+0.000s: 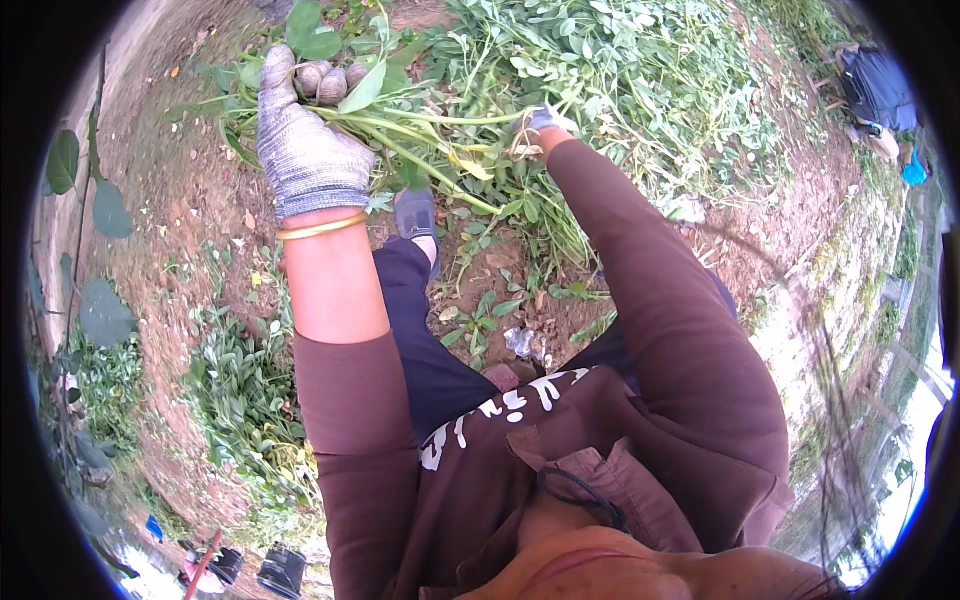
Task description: The person sits on the ground and repeatedly picks up leafy green plants, separates them by hand, and places them into a growing pile. The person handles the plants one at a time, sorting and stacking them throughout the clip.
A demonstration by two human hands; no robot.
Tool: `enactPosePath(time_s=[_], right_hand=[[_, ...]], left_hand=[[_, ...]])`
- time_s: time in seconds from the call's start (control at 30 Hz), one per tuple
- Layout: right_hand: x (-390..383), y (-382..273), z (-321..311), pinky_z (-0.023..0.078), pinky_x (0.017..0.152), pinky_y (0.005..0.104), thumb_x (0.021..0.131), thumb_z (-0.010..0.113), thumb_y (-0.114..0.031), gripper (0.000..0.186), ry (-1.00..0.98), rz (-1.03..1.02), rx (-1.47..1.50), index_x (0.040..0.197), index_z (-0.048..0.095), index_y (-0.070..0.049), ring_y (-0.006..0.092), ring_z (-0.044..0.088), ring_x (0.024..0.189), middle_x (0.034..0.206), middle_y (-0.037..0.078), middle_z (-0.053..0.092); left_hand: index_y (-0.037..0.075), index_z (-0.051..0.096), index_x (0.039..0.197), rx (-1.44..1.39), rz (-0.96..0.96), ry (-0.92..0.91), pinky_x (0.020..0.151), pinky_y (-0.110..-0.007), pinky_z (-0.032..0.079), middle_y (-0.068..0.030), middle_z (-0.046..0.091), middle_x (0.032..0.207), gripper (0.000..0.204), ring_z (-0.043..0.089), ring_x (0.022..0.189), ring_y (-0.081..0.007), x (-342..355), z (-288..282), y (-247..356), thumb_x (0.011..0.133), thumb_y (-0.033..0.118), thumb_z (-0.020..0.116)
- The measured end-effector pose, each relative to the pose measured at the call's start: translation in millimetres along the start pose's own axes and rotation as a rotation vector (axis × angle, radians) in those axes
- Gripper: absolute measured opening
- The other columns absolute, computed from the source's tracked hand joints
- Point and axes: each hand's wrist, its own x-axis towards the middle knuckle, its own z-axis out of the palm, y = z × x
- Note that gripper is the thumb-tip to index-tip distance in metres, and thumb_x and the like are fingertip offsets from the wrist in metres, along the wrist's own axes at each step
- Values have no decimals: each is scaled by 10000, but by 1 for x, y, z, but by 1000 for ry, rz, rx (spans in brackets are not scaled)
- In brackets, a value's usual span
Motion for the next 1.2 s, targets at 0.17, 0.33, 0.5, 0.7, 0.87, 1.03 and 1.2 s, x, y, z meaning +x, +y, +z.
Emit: enactPosePath(time_s=[0.17, 0.33, 0.5, 0.7, 0.87, 1.03, 1.2], right_hand=[[39, 41, 114, 467, 822, 426, 798, 600, -216, 399, 215, -213, -182, 1187, 547, -141, 274, 608, 1018, 1147, 100, 608], [-61, -4, 137, 473, 815, 411, 796, 623, -223, 428, 125, -366, -28, 1201, 519, -133, 286, 616, 991, 1030, 138, 642], [-111, 47, 76, 493, 791, 387, 865, 517, -168, 318, 185, -301, -2, 1179, 551, -133, 271, 620, 908, 1009, 143, 634], [-172, 216, 33, 497, 698, 344, 856, 512, -131, 161, 1048, 139, 308, 942, 639, -83, 218, 603, 777, 852, 132, 648], [-220, 265, 62, 464, 757, 342, 910, 483, -451, 451, 1365, 390, 1267, 982, 611, -24, 188, 599, 844, 977, 109, 657], [-212, 275, 63, 500, 695, 348, 932, 435, -399, 413, 1543, -237, 2150, 1040, 569, -24, 227, 585, 789, 942, 121, 623], [-221, 266, 48, 499, 667, 327, 909, 479, -375, 388, 1556, -223, 2160, 1076, 560, -34, 209, 576, 784, 978, 103, 599]], left_hand=[[118, 378, 598, -15, -110, -190, 694, -359, 454, 6, 374, 550, 378, 390, 546, -174, 15, 12, -20, 869, 298, 571], [124, 400, 605, 94, -107, -143, 695, -392, 450, 1, 422, 561, 391, 484, 640, -234, 0, 9, -13, 851, 373, 575], [115, 367, 642, -11, -128, -235, 667, -348, 461, 17, 340, 576, 344, 355, 530, -148, 3, 7, -23, 896, 267, 541], [120, 377, 654, -62, -184, -262, 654, -350, 459, 21, 345, 579, 320, 352, 525, -142, 7, 2, -27, 898, 250, 538], [119, 401, 683, 43, -174, -296, 684, -357, 476, 26, 375, 596, 312, 372, 529, -128, 4, 5, -29, 883, 271, 585], [74, 511, 770, 173, -158, -253, 588, -357, 537, -2, 508, 647, 227, 521, 543, -157, 5, 4, -31, 848, 245, 639], [26, 574, 835, 305, -93, -255, 541, -324, 534, -63, 604, 685, 216, 604, 559, -181, -1, 12, -35, 847, 234, 634]])
